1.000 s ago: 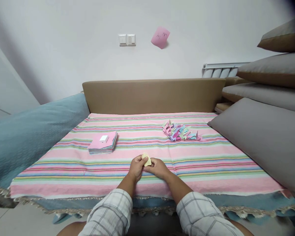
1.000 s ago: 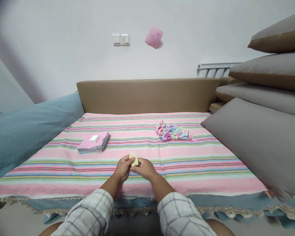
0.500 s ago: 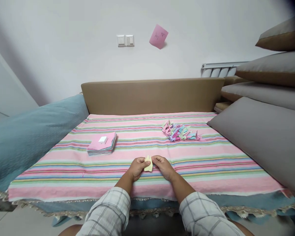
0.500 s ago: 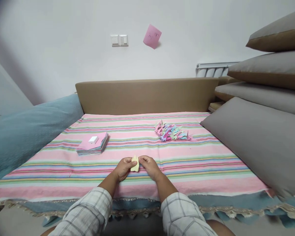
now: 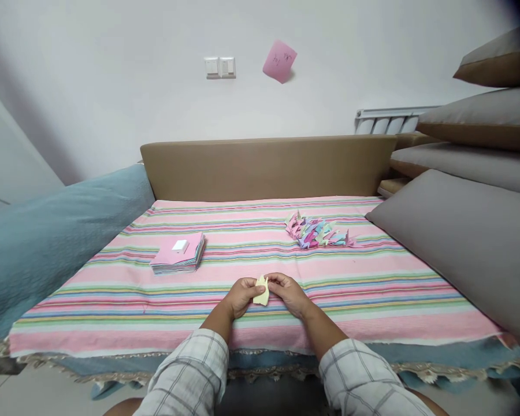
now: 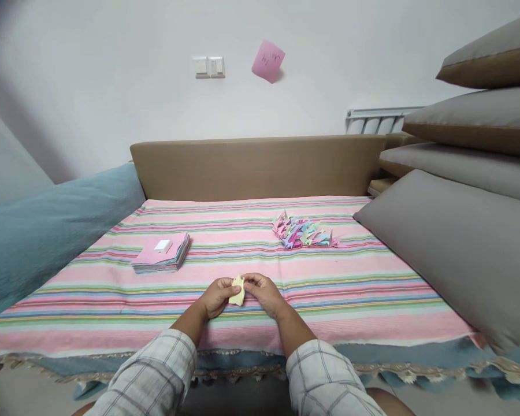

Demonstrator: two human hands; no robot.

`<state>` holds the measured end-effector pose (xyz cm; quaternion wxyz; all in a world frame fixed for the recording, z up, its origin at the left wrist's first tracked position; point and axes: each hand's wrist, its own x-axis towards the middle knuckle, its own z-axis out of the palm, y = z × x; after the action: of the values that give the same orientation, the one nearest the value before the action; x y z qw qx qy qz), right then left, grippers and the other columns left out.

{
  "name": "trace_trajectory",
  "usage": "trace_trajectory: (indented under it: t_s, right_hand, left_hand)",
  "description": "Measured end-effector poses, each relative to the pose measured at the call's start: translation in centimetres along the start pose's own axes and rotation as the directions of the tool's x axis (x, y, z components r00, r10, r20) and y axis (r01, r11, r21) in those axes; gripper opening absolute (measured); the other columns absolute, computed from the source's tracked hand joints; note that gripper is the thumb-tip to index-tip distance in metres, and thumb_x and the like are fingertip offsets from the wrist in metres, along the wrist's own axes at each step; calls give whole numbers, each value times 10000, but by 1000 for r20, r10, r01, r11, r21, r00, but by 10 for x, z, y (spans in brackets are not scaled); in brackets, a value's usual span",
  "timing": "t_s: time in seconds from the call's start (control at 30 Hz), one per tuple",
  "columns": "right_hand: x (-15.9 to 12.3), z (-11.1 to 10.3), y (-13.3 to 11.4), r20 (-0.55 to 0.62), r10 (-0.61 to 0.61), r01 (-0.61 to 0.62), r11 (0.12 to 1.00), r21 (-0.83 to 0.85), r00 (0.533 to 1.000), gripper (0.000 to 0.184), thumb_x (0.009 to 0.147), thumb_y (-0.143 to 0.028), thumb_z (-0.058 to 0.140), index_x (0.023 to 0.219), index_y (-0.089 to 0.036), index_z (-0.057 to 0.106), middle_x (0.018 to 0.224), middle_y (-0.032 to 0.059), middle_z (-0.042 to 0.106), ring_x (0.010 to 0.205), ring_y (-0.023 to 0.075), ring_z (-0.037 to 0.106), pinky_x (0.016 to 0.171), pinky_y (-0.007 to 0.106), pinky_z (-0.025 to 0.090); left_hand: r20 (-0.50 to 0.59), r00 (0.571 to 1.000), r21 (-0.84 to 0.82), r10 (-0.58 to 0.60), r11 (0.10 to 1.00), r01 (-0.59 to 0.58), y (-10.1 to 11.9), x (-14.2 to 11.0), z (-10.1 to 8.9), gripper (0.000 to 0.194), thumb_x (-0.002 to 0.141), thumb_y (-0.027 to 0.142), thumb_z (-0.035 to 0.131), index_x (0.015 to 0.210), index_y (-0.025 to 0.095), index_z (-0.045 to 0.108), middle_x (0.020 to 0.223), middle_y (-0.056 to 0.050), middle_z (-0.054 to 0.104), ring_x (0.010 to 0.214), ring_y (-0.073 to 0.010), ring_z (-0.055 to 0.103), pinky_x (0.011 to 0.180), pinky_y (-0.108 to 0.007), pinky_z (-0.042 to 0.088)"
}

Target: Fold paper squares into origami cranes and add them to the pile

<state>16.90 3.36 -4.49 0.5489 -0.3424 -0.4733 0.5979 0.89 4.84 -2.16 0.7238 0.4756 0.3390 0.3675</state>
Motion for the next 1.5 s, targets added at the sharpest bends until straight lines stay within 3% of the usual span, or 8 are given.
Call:
trace_trajectory:
  t_s: [0.13, 0.3, 0.6, 0.87, 1.07, 1.2, 1.37, 1.5]
  right_hand:
    - [-1, 0, -3, -2, -10, 10, 1000, -3, 1000, 391, 578, -360, 791, 918, -217, 663, 785, -8, 616, 732, 120, 533, 756, 281, 424]
    - [-4, 0, -7, -2, -38, 38, 992, -120, 999, 279, 622, -340, 746, 825, -198, 616, 671, -37, 542, 637, 103, 484, 640, 245, 403]
    - [-9, 3, -7, -21, -163, 142, 909, -392, 986, 129, 724, -315, 596, 763, -198, 557, 733, -11, 563, 693, 137, 518, 672, 266, 431]
    - [-15, 5, -2, -65, -264, 190, 824, -534, 962, 139, 781, -333, 550, 802, -198, 570, 739, 5, 562, 653, 139, 510, 627, 263, 425]
    - [-17, 5, 2, -69, -376, 256, 742, -619, 924, 135, 806, -308, 529, 820, -203, 613, 832, 42, 608, 777, 172, 564, 730, 296, 455]
    - [-18, 6, 1, -64, -365, 267, 778, -568, 929, 171, 802, -327, 534, 858, -203, 638, 886, 59, 624, 793, 176, 584, 722, 304, 476]
    - [-16, 5, 3, -132, -231, 154, 889, -432, 964, 254, 747, -426, 607, 841, -191, 631, 742, 32, 624, 637, 152, 580, 626, 298, 487]
    - [-13, 2, 8, -192, -207, 123, 919, -375, 959, 301, 684, -470, 662, 793, -193, 619, 703, 23, 612, 650, 156, 566, 628, 298, 484]
  left_hand:
    - [-1, 1000, 15, -13, 1000, 13, 1, 0, 0, 351, 470, 353, 843, 588, 81, 653, 500, -19, 598, 456, -79, 484, 502, -220, 332]
    - [-15, 1000, 42, -20, 999, 21, 1, 1, -1, 331, 472, 332, 842, 564, 84, 644, 472, -4, 568, 432, -65, 449, 481, -213, 293]
    - [-46, 999, 72, 11, 997, -8, -1, 0, 0, 332, 477, 340, 838, 576, 86, 649, 498, -7, 578, 468, -75, 460, 503, -215, 317]
    - [-113, 987, 141, 111, 985, -95, -10, 0, 1, 338, 526, 377, 809, 657, 103, 660, 570, -3, 610, 543, -99, 504, 562, -225, 377]
    - [-128, 971, 217, 203, 961, -173, -13, 1, 3, 347, 573, 414, 777, 692, 108, 664, 609, -9, 616, 573, -113, 515, 594, -236, 397]
    - [-161, 960, 229, 229, 955, -189, -15, 2, 2, 341, 598, 417, 760, 720, 113, 670, 628, -11, 615, 586, -116, 511, 601, -235, 396]
    - [-154, 958, 242, 242, 949, -200, -14, 1, 2, 335, 592, 416, 762, 721, 118, 679, 653, -14, 618, 611, -124, 515, 618, -237, 402]
    - [-148, 957, 258, 251, 943, -208, -13, 1, 3, 335, 582, 415, 768, 725, 122, 689, 651, -11, 613, 612, -124, 512, 612, -233, 401]
